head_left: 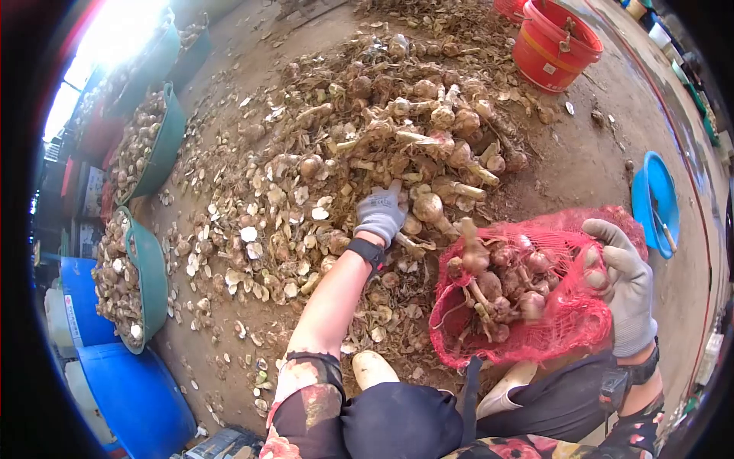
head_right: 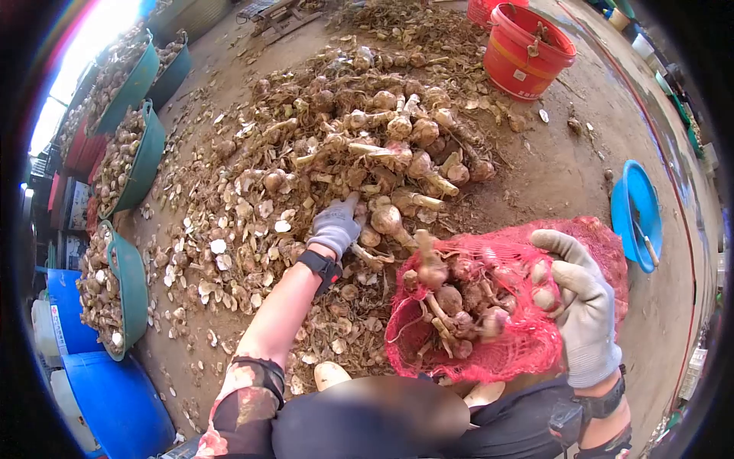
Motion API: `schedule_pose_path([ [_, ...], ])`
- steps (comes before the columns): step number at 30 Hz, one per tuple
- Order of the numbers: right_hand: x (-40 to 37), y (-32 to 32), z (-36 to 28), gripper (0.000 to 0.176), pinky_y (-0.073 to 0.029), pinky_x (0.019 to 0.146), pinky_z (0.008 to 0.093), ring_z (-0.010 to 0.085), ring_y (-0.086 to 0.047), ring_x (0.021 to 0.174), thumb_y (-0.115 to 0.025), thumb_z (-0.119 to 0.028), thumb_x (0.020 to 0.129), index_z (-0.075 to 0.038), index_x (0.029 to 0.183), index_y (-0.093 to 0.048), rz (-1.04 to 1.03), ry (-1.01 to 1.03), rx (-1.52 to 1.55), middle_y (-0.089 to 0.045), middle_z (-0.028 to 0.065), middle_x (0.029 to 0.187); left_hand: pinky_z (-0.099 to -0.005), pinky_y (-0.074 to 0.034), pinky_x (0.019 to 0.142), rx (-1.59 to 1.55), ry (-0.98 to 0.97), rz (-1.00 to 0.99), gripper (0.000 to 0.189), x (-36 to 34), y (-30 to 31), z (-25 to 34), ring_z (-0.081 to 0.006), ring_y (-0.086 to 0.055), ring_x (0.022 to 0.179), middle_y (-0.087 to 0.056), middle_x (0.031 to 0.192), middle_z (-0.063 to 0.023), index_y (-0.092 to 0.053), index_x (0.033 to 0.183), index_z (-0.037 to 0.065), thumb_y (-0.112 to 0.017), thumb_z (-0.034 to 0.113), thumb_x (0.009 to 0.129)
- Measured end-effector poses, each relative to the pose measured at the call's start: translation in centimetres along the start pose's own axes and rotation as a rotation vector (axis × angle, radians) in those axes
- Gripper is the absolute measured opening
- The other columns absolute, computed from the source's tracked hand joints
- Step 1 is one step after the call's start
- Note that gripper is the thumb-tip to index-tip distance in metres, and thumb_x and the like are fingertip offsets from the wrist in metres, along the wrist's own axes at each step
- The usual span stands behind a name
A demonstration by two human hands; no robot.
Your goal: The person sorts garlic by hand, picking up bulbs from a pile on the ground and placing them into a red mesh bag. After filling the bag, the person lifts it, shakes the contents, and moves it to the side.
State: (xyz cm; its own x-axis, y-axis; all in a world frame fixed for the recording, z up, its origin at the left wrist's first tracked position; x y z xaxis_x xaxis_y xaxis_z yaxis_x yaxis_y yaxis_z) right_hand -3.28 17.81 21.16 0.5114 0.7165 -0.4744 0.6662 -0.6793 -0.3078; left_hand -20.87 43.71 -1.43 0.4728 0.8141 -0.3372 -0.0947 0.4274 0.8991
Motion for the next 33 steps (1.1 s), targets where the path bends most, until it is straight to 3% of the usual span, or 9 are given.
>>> schedule_pose_path([
  [5,-0.1,0.0,-0.3,0.033,-0.049,0.056,0.0149,0.0071,-0.056,0.066,-0.045,-0.004,0.082,0.003,0.114,-0.048,0.068,0.017,-0.002,-0.058,0.0058,0.083,-0.0444,-0.047,0.068,-0.212,-0.130,0.323,0.042,1.0,-0.9,-3.2,-0.0366,-0.060,0.082,-0.060,0.093,-0.0170,-0.050,0.112,0.016,-0.062,0.035,0.076],
  [8,-0.2,0.6,-0.4,0.033,-0.048,0.056,0.0151,0.0073,-0.056,0.068,-0.045,-0.004,0.082,0.003,0.114,-0.048,0.061,0.015,-0.010,-0.057,0.0059,0.084,-0.0389,-0.050,0.074,-0.704,-0.092,0.440,0.043,-3.9,2.6,-3.8,-0.0261,-0.061,0.081,-0.062,0.099,-0.0117,-0.048,0.119,0.015,-0.059,0.033,0.082],
  [10,-0.1,0.6,-0.4,0.032,-0.048,0.057,0.0152,0.0074,-0.056,0.069,-0.045,-0.004,0.083,0.003,0.114,-0.048,0.032,0.011,0.000,-0.057,0.0060,0.085,-0.0365,-0.050,0.081,-1.228,-0.246,0.232,0.044,-6.7,3.4,-0.7,-0.0227,-0.060,0.088,-0.062,0.104,-0.0109,-0.047,0.123,0.013,-0.059,0.029,0.083],
  [15,0.1,0.2,-0.3,0.032,-0.047,0.056,0.0146,0.0068,-0.054,0.070,-0.046,-0.006,0.083,0.002,0.114,-0.049,0.036,-0.001,-0.039,-0.057,0.0053,0.084,-0.0342,-0.047,0.086,-0.494,-0.932,0.426,0.049,-12.3,10.1,10.4,-0.0247,-0.057,0.096,-0.060,0.101,-0.0105,-0.054,0.113,0.006,-0.073,0.013,0.069],
  [18,-0.2,0.9,-0.3,0.032,-0.046,0.055,0.0147,0.0064,-0.053,0.067,-0.047,-0.007,0.083,0.002,0.113,-0.050,0.053,-0.024,-0.068,-0.056,0.0044,0.083,-0.0341,-0.030,0.106,-0.167,-0.402,0.581,0.066,-2.7,14.0,6.9,-0.0274,-0.038,0.124,-0.044,0.131,-0.0134,-0.042,0.128,0.009,-0.070,0.015,0.070],
  [19,-0.2,1.2,-0.3,0.030,-0.044,0.054,0.0147,0.0059,-0.052,0.065,-0.048,-0.008,0.082,0.001,0.111,-0.051,0.043,-0.029,-0.093,-0.056,0.0039,0.083,-0.0360,-0.036,0.099,0.026,-0.271,0.622,0.075,1.6,14.0,4.5,-0.0278,-0.040,0.120,-0.040,0.129,-0.0155,-0.036,0.132,0.014,-0.070,0.020,0.066],
  [21,-0.9,1.0,-0.6,0.030,-0.043,0.053,0.0147,0.0058,-0.052,0.064,-0.049,-0.008,0.082,0.001,0.110,-0.051,0.072,-0.030,-0.101,-0.056,0.0039,0.083,-0.0372,-0.028,0.107,-0.086,-0.317,0.198,0.090,10.3,10.6,1.2,-0.0335,-0.030,0.128,-0.032,0.136,-0.0154,-0.025,0.139,0.019,-0.074,0.028,0.065],
  [29,-0.9,1.2,-0.9,0.028,-0.040,0.050,0.0150,0.0071,-0.049,0.056,-0.050,-0.007,0.081,-0.001,0.109,-0.052,0.132,-0.075,-0.130,-0.056,0.0049,0.078,-0.0366,-0.027,0.108,0.005,-0.588,-0.060,0.077,13.0,8.0,6.5,-0.0314,-0.029,0.130,-0.027,0.142,-0.0119,-0.042,0.131,0.024,-0.060,-0.003,0.061],
  [33,-0.7,0.8,-0.5,0.028,-0.040,0.049,0.0152,0.0072,-0.050,0.057,-0.049,-0.008,0.081,-0.001,0.108,-0.052,0.115,-0.090,-0.089,-0.056,0.0047,0.078,-0.0357,-0.036,0.101,-0.020,-0.684,0.009,0.071,10.1,8.3,4.4,-0.0314,-0.044,0.113,-0.042,0.124,-0.0100,-0.056,0.117,0.019,-0.083,0.028,0.051],
])
Point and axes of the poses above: each hand's wrist, its own x-axis towards the middle knuckle, its own y-axis out of the back of the hand, z = x × y, the point moved 8 cm from there along x, towards the middle knuckle
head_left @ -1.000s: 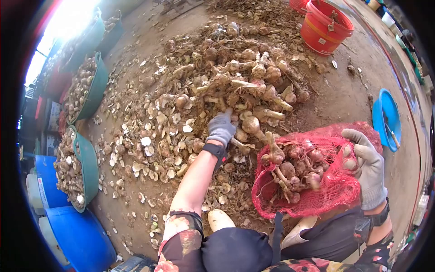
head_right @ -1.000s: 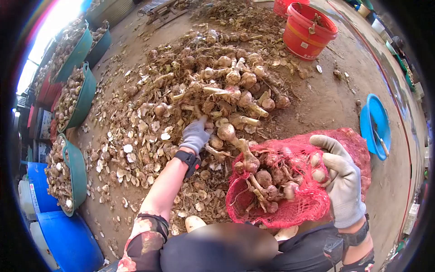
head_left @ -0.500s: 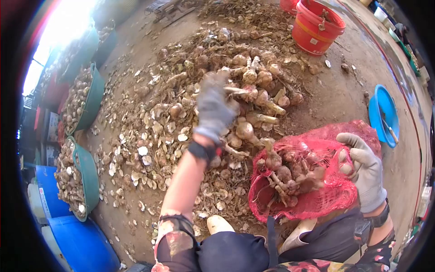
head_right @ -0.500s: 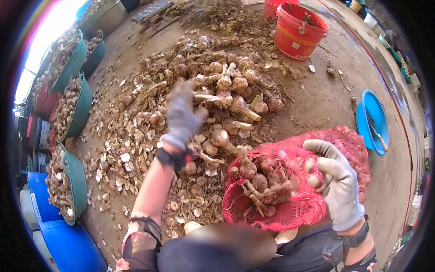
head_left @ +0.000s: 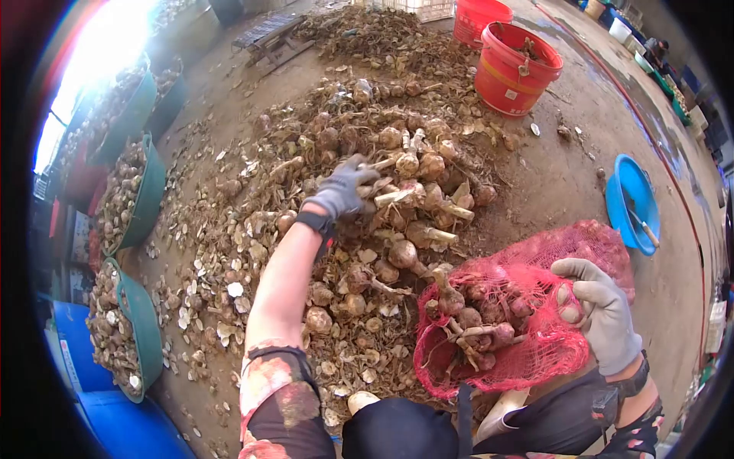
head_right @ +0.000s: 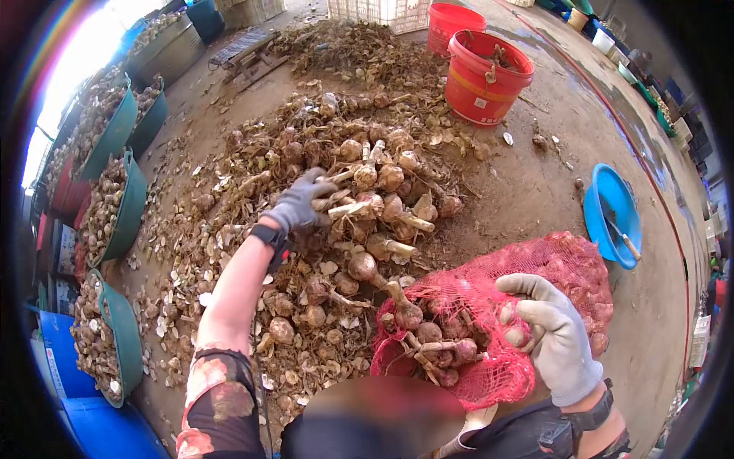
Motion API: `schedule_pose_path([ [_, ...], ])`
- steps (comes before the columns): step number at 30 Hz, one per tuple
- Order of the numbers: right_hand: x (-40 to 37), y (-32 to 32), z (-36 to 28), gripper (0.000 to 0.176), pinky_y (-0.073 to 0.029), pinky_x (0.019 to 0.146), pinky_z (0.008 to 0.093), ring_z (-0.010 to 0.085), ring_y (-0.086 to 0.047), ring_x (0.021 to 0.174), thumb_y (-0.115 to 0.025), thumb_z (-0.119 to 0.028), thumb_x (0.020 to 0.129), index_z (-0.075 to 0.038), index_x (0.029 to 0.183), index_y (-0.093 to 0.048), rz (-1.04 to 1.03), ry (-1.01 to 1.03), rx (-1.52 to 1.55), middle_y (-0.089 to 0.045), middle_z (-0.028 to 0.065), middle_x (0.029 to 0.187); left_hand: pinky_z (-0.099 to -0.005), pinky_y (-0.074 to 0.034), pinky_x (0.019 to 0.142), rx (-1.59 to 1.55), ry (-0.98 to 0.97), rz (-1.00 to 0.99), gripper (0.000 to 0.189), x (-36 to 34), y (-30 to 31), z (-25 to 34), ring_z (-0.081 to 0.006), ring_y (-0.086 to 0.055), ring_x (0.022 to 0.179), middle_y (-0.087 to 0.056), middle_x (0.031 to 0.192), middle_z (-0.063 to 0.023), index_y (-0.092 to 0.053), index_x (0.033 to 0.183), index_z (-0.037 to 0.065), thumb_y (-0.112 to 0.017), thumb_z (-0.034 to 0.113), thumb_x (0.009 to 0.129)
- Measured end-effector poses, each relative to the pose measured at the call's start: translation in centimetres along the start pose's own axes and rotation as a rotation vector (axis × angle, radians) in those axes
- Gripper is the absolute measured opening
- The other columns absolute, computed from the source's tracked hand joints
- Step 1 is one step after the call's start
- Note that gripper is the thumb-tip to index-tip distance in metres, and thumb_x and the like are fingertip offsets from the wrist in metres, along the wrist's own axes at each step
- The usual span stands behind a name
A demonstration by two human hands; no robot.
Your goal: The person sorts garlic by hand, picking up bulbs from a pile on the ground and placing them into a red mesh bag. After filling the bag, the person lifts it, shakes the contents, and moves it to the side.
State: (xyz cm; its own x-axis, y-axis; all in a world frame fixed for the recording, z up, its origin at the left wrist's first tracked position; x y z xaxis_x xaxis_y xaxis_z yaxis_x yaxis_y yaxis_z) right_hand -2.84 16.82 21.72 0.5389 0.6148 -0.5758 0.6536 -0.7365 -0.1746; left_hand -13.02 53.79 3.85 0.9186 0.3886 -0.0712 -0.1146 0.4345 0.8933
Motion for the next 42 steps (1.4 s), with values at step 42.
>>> schedule_pose_path([
  [42,1.0,-0.5,0.2,0.030,-0.043,0.050,0.0125,0.0042,-0.053,0.059,-0.048,-0.007,0.082,-0.001,0.112,-0.051,-0.007,0.111,0.090,-0.057,0.0023,0.079,-0.0295,-0.045,0.090,-1.214,-0.164,-0.089,0.062,-17.0,-5.9,20.8,-0.0195,-0.056,0.101,-0.048,0.127,-0.0073,-0.041,0.131,0.012,-0.067,0.014,0.075],
])
Point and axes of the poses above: each hand's wrist, its own x-axis towards the middle knuckle, its own y-axis out of the back of the hand, z = x × y, the point moved 8 cm from there along x, towards the middle knuckle
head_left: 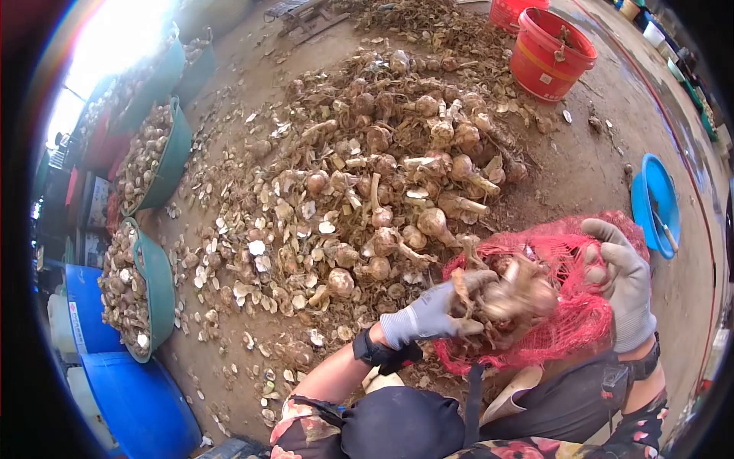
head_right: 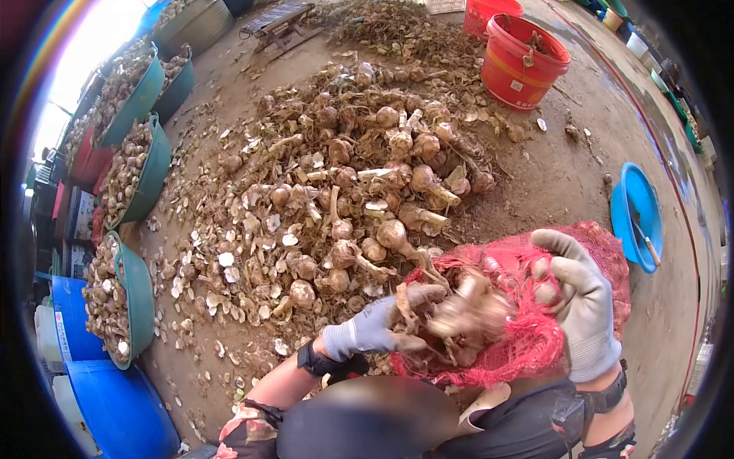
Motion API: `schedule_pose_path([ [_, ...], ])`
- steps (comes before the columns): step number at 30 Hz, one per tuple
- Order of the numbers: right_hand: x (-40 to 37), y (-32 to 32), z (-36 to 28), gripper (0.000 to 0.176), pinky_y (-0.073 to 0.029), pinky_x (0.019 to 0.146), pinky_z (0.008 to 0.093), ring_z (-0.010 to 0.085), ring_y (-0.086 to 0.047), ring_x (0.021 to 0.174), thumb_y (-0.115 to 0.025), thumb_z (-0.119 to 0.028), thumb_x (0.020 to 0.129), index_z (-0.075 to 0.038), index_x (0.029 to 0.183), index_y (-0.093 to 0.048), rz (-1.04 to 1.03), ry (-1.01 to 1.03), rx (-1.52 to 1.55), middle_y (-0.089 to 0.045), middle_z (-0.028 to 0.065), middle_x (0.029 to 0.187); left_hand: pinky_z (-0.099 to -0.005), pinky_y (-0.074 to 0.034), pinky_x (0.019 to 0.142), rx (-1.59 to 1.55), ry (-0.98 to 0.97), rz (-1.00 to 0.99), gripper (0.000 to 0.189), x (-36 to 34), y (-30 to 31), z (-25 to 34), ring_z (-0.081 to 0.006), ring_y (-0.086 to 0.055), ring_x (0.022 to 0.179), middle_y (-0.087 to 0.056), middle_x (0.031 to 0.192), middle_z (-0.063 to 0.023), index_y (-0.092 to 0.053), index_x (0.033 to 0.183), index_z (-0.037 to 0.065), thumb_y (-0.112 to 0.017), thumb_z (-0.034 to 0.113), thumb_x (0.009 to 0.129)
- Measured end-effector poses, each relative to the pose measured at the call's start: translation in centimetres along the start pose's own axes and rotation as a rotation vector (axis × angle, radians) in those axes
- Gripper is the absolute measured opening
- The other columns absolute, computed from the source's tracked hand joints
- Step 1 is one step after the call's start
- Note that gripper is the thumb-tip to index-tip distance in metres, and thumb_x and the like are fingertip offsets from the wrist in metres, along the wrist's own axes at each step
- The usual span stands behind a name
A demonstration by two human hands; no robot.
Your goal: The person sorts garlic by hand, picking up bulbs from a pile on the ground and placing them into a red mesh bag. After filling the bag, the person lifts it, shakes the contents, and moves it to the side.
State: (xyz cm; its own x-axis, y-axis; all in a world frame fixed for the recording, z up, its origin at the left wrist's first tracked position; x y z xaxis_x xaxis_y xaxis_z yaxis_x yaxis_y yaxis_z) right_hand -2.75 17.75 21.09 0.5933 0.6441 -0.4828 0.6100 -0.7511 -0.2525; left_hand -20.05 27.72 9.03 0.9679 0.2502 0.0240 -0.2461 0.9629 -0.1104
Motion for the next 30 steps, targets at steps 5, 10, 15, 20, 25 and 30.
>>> schedule_pose_path([
  [5,0.2,2.0,-1.1,0.032,-0.045,0.050,0.0137,0.0061,-0.055,0.061,-0.047,-0.006,0.083,0.001,0.114,-0.050,-0.003,0.071,0.002,-0.058,0.0043,0.080,-0.0334,-0.041,0.096,0.598,0.630,0.791,0.046,0.0,15.3,-0.9,-0.0236,-0.051,0.107,-0.052,0.112,-0.0093,-0.049,0.115,0.009,-0.069,0.017,0.074],
  [10,-0.6,1.0,-1.2,0.033,-0.050,0.051,0.0161,0.0081,-0.058,0.063,-0.047,-0.006,0.083,0.002,0.114,-0.049,-0.044,0.060,0.100,-0.060,0.0070,0.081,-0.0394,-0.040,0.093,1.570,0.732,0.548,0.059,2.8,21.7,-3.6,-0.0251,-0.045,0.113,-0.050,0.116,-0.0087,-0.049,0.117,0.013,-0.073,0.030,0.066],
  [15,-0.6,1.6,-1.3,0.034,-0.046,0.049,0.0158,0.0076,-0.056,0.061,-0.051,-0.010,0.081,0.001,0.113,-0.050,0.044,0.060,0.025,-0.060,0.0043,0.079,-0.0390,-0.040,0.091,1.460,0.497,0.636,0.050,1.1,23.9,-6.8,-0.0267,-0.045,0.111,-0.052,0.113,-0.0070,-0.053,0.106,0.013,-0.072,0.025,0.061],
  [20,-0.8,1.9,-1.3,0.033,-0.053,0.055,0.0183,0.0102,-0.061,0.074,-0.047,-0.005,0.082,0.005,0.113,-0.048,-0.042,0.032,0.082,-0.060,0.0075,0.083,-0.0276,-0.045,0.078,0.917,0.172,0.839,0.013,-4.7,24.5,-9.1,-0.0186,-0.054,0.082,-0.058,0.087,-0.0054,-0.055,0.085,0.007,-0.061,0.000,0.075],
  [25,-0.7,2.2,-1.2,0.034,-0.053,0.056,0.0190,0.0117,-0.062,0.074,-0.046,-0.004,0.082,0.006,0.114,-0.047,-0.075,0.030,0.083,-0.061,0.0089,0.086,-0.0254,-0.046,0.068,0.200,0.183,1.338,0.022,-12.3,29.1,-11.5,-0.0138,-0.056,0.076,-0.062,0.088,-0.0029,-0.058,0.097,0.003,-0.065,0.002,0.075],
  [30,-0.5,2.1,-1.0,0.034,-0.053,0.056,0.0192,0.0121,-0.062,0.071,-0.045,-0.005,0.082,0.006,0.115,-0.046,-0.017,0.033,0.089,-0.061,0.0090,0.083,-0.0342,-0.048,0.077,-0.355,0.139,1.379,0.033,-13.8,25.4,-9.4,-0.0218,-0.060,0.086,-0.063,0.100,-0.0079,-0.055,0.110,0.002,-0.062,0.008,0.079],
])
Point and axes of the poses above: each hand's wrist, its own x-axis towards the middle knuckle, its own y-axis out of the back of the hand, z = x × y, the point moved 8 cm from there along x, towards the middle knuckle
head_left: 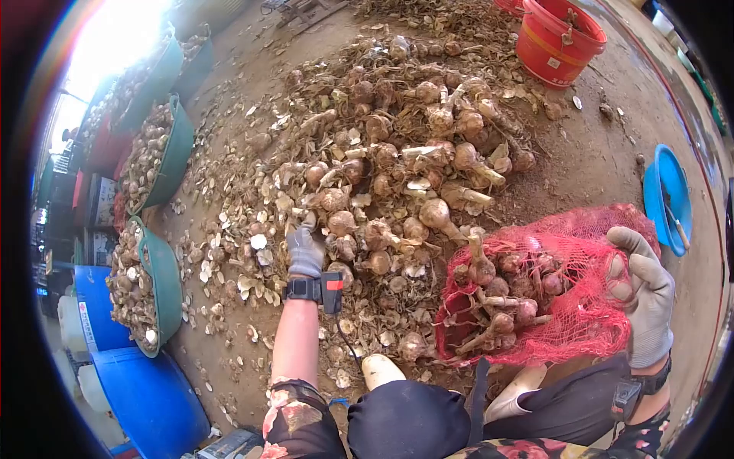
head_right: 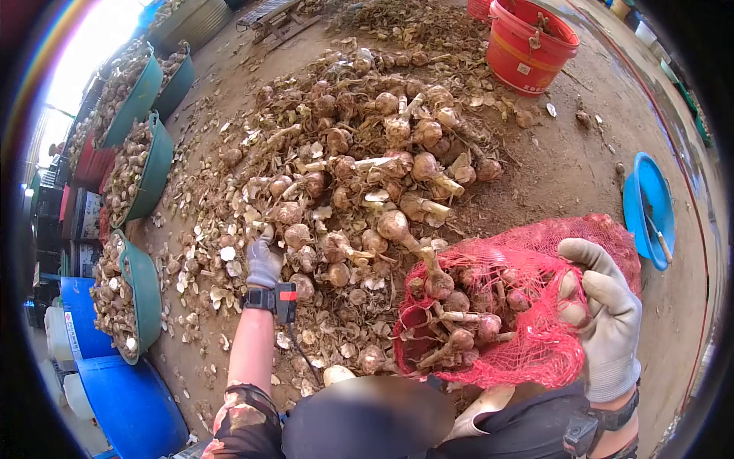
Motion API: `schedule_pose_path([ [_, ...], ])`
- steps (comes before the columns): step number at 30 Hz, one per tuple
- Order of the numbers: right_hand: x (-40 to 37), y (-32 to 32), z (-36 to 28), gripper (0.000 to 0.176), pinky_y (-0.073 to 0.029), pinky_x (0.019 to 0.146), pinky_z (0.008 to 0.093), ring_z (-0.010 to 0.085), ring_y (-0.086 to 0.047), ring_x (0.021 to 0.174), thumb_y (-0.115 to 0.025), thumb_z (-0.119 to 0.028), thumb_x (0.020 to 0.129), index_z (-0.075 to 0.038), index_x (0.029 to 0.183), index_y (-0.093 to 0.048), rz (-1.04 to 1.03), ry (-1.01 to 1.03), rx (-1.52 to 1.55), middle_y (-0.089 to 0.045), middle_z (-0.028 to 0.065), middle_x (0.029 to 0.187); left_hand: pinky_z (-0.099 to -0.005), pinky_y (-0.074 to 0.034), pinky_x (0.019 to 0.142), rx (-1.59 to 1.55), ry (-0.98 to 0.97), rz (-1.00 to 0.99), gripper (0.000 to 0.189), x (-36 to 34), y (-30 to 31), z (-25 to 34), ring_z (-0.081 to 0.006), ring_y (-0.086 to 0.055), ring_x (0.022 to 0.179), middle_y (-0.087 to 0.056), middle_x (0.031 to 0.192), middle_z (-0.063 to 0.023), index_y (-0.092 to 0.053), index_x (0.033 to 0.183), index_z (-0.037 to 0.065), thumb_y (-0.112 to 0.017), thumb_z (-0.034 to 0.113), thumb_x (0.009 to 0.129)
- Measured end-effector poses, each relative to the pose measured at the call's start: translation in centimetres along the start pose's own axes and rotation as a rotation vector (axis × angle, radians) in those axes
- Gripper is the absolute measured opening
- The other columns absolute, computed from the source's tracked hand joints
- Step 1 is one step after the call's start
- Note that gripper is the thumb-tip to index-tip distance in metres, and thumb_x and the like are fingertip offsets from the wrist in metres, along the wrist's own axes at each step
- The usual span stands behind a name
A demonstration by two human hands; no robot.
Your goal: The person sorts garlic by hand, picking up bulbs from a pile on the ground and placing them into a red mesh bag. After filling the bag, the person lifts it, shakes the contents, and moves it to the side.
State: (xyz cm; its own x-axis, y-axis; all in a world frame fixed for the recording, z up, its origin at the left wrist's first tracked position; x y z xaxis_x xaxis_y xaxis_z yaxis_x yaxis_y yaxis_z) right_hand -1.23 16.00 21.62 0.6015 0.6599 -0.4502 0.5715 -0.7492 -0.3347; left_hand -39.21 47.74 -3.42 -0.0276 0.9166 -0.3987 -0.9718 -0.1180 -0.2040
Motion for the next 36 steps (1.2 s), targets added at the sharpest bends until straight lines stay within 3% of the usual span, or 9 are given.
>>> schedule_pose_path([
  [5,0.3,-0.3,0.3,0.035,-0.054,0.054,0.0193,0.0124,-0.063,0.070,-0.045,-0.005,0.082,0.005,0.116,-0.046,-0.024,-0.029,0.009,-0.062,0.0100,0.084,-0.0403,-0.042,0.093,-0.525,0.269,-0.186,0.033,-2.2,-2.3,-3.8,-0.0261,-0.054,0.103,-0.058,0.113,-0.0098,-0.052,0.117,0.002,-0.052,0.016,0.087],
  [11,0.6,-0.7,0.6,0.036,-0.053,0.052,0.0190,0.0124,-0.063,0.071,-0.046,-0.004,0.082,0.006,0.116,-0.046,-0.030,-0.015,0.005,-0.063,0.0109,0.085,-0.0363,-0.047,0.087,-0.126,0.386,-0.732,0.028,-17.5,-15.0,1.3,-0.0208,-0.059,0.094,-0.060,0.104,-0.0076,-0.057,0.103,0.005,-0.060,0.026,0.085],
  [13,0.7,-0.8,0.5,0.036,-0.053,0.052,0.0188,0.0123,-0.063,0.071,-0.046,-0.004,0.082,0.006,0.116,-0.046,0.006,0.010,-0.013,-0.063,0.0108,0.086,-0.0346,-0.037,0.098,0.294,-0.007,-1.024,0.035,-20.7,-16.4,-0.3,-0.0260,-0.047,0.114,-0.054,0.116,-0.0107,-0.055,0.109,0.009,-0.065,0.014,0.075],
  [16,0.5,-0.4,-0.1,0.036,-0.052,0.051,0.0179,0.0115,-0.063,0.072,-0.046,-0.005,0.082,0.005,0.116,-0.046,0.073,0.091,0.001,-0.063,0.0105,0.086,-0.0370,-0.033,0.102,1.004,-0.676,-0.702,0.049,-16.6,-15.9,1.5,-0.0278,-0.042,0.118,-0.045,0.125,-0.0136,-0.054,0.112,0.011,-0.073,0.017,0.067],
  [21,0.2,-0.4,-0.1,0.034,-0.052,0.054,0.0181,0.0098,-0.062,0.069,-0.047,-0.007,0.083,0.004,0.115,-0.047,0.093,0.067,-0.040,-0.062,0.0076,0.083,-0.0408,-0.043,0.091,1.861,-0.352,-0.669,0.046,-7.2,-12.2,-3.1,-0.0226,-0.052,0.106,-0.048,0.122,-0.0065,-0.049,0.121,0.026,-0.064,0.023,0.078],
  [25,0.3,-0.5,-0.1,0.033,-0.052,0.056,0.0185,0.0095,-0.061,0.067,-0.047,-0.008,0.083,0.004,0.114,-0.048,0.037,-0.008,-0.122,-0.061,0.0064,0.081,-0.0341,-0.050,0.074,1.449,-0.001,-0.552,0.041,-3.9,-13.6,-1.0,-0.0212,-0.061,0.087,-0.059,0.108,-0.0059,-0.053,0.116,0.021,-0.066,0.017,0.076],
  [27,0.5,-0.6,0.0,0.033,-0.051,0.053,0.0169,0.0088,-0.061,0.067,-0.047,-0.008,0.084,0.004,0.114,-0.048,-0.047,0.037,-0.106,-0.061,0.0069,0.082,-0.0367,-0.039,0.097,0.796,-0.225,-0.571,0.062,-3.0,-14.7,2.1,-0.0244,-0.050,0.111,-0.051,0.122,-0.0113,-0.044,0.126,0.011,-0.073,0.020,0.071],
  [33,0.4,-0.1,-0.1,0.032,-0.049,0.047,0.0140,0.0069,-0.060,0.067,-0.046,-0.008,0.084,0.004,0.114,-0.049,0.063,0.013,-0.113,-0.060,0.0061,0.081,-0.0401,-0.030,0.106,1.745,-0.004,-0.536,0.072,-6.0,-5.8,-0.3,-0.0286,-0.031,0.129,-0.032,0.138,-0.0146,-0.038,0.133,0.017,-0.072,0.024,0.070],
  [36,0.4,0.0,0.0,0.032,-0.049,0.047,0.0137,0.0065,-0.060,0.067,-0.046,-0.007,0.085,0.004,0.114,-0.049,0.062,0.007,-0.163,-0.060,0.0060,0.082,-0.0380,-0.036,0.101,1.672,-0.372,-0.448,0.066,-7.9,-3.1,-2.7,-0.0319,-0.037,0.124,-0.036,0.134,-0.0176,-0.044,0.128,0.017,-0.072,0.017,0.068],
])
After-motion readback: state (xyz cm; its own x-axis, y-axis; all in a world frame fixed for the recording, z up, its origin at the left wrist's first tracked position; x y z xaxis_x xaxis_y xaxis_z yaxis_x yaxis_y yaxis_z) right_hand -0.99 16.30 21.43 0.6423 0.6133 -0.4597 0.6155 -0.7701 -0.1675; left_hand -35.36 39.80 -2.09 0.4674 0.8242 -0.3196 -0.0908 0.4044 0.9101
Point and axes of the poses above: each hand's wrist, its own x-axis towards the middle knuckle, its own y-axis out of the back of the hand, z = x × y, the point moved 8 cm from there along x, towards the middle knuckle
